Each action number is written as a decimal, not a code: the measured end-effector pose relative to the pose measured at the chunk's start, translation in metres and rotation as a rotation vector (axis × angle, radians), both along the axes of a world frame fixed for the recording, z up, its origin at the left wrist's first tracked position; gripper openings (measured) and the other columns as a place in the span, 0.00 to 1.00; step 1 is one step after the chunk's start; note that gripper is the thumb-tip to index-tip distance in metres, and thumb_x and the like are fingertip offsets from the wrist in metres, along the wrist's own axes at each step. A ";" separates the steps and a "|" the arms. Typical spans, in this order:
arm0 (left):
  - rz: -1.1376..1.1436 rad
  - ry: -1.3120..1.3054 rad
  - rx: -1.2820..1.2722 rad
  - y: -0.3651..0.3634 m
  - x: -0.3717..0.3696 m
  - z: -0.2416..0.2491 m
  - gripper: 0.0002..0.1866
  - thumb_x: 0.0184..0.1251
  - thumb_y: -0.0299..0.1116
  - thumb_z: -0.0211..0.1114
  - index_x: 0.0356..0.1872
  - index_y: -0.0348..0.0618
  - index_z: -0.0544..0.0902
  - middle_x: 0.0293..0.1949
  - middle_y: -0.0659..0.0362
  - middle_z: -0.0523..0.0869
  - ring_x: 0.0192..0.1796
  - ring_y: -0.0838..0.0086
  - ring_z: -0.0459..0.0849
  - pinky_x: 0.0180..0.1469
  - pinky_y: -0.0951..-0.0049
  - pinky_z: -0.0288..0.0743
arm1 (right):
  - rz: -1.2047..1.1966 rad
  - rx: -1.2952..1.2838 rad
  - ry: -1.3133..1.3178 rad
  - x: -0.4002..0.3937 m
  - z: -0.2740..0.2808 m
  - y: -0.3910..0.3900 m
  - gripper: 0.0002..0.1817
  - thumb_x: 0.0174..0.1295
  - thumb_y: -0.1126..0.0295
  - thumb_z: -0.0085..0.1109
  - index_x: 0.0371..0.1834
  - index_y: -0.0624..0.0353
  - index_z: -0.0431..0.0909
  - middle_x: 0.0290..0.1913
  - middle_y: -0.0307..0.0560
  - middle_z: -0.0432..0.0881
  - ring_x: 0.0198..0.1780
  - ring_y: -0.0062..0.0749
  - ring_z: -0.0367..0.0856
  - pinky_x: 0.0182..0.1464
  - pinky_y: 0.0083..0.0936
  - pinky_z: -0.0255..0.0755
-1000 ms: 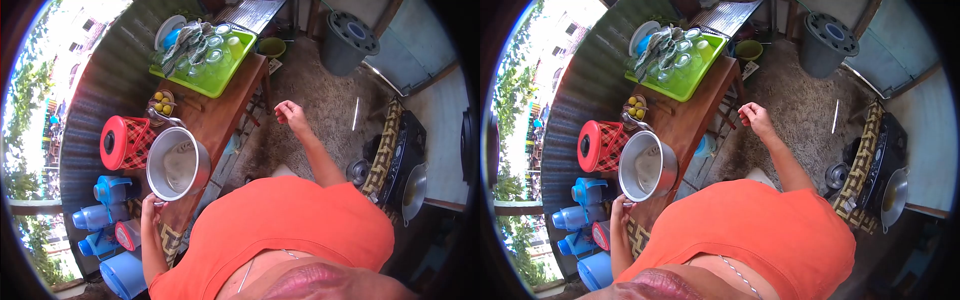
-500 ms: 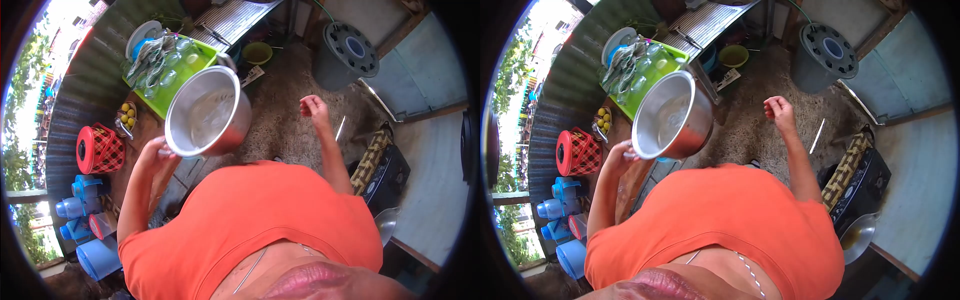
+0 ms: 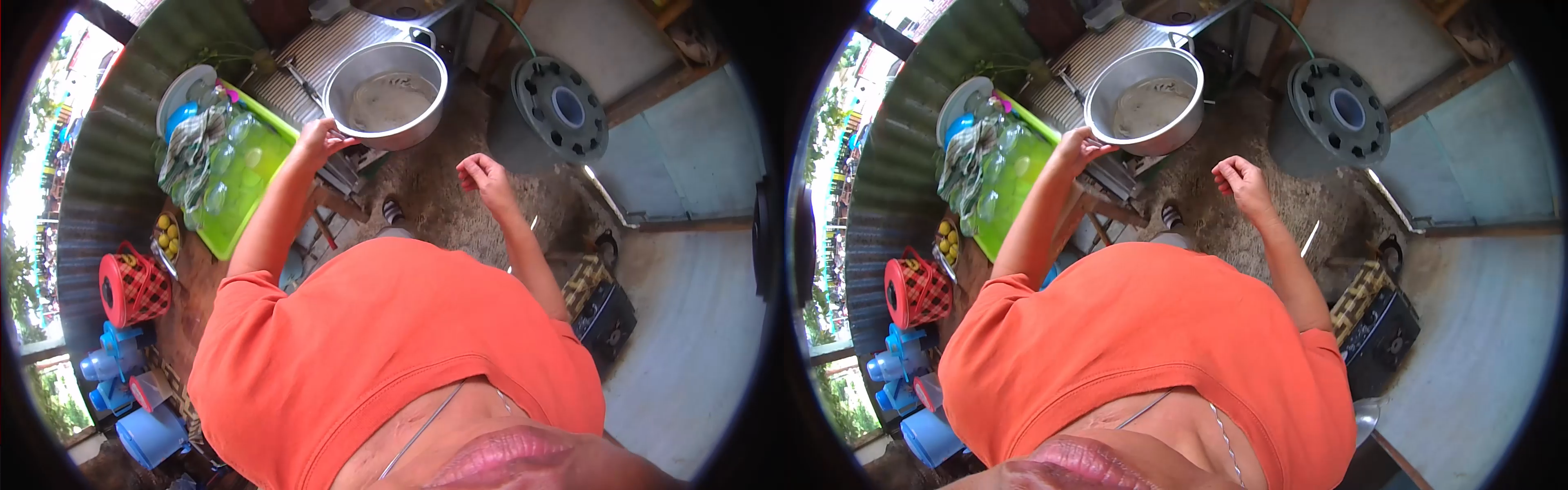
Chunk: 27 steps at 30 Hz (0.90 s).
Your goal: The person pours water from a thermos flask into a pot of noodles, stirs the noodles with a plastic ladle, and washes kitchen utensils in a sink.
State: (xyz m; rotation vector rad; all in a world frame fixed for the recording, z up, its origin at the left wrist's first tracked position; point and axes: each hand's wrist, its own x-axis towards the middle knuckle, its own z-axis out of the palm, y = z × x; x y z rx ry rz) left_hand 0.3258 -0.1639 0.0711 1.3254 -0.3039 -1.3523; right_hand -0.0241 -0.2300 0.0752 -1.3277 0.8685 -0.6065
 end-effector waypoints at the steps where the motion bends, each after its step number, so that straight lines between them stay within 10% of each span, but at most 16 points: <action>1: 0.045 -0.017 0.010 -0.016 -0.001 0.004 0.14 0.54 0.25 0.53 0.37 0.19 0.73 0.31 0.43 0.80 0.28 0.58 0.83 0.37 0.68 0.85 | -0.010 -0.023 -0.004 0.011 -0.003 -0.019 0.10 0.67 0.64 0.51 0.33 0.58 0.78 0.28 0.36 0.78 0.28 0.16 0.75 0.32 0.16 0.72; 14: 0.379 -0.176 0.118 -0.184 0.103 -0.034 0.04 0.54 0.23 0.53 0.28 0.32 0.74 0.22 0.59 0.74 0.18 0.78 0.73 0.30 0.70 0.86 | 0.039 0.092 -0.004 0.140 -0.014 -0.242 0.11 0.67 0.63 0.51 0.37 0.58 0.78 0.29 0.37 0.79 0.29 0.19 0.77 0.33 0.17 0.74; 27: 0.665 -0.157 0.195 -0.226 0.152 -0.064 0.04 0.53 0.25 0.56 0.28 0.34 0.74 0.23 0.58 0.74 0.21 0.77 0.75 0.29 0.69 0.85 | 0.672 0.004 0.040 0.315 0.016 -0.424 0.12 0.68 0.63 0.51 0.36 0.61 0.77 0.29 0.37 0.77 0.28 0.17 0.74 0.33 0.15 0.71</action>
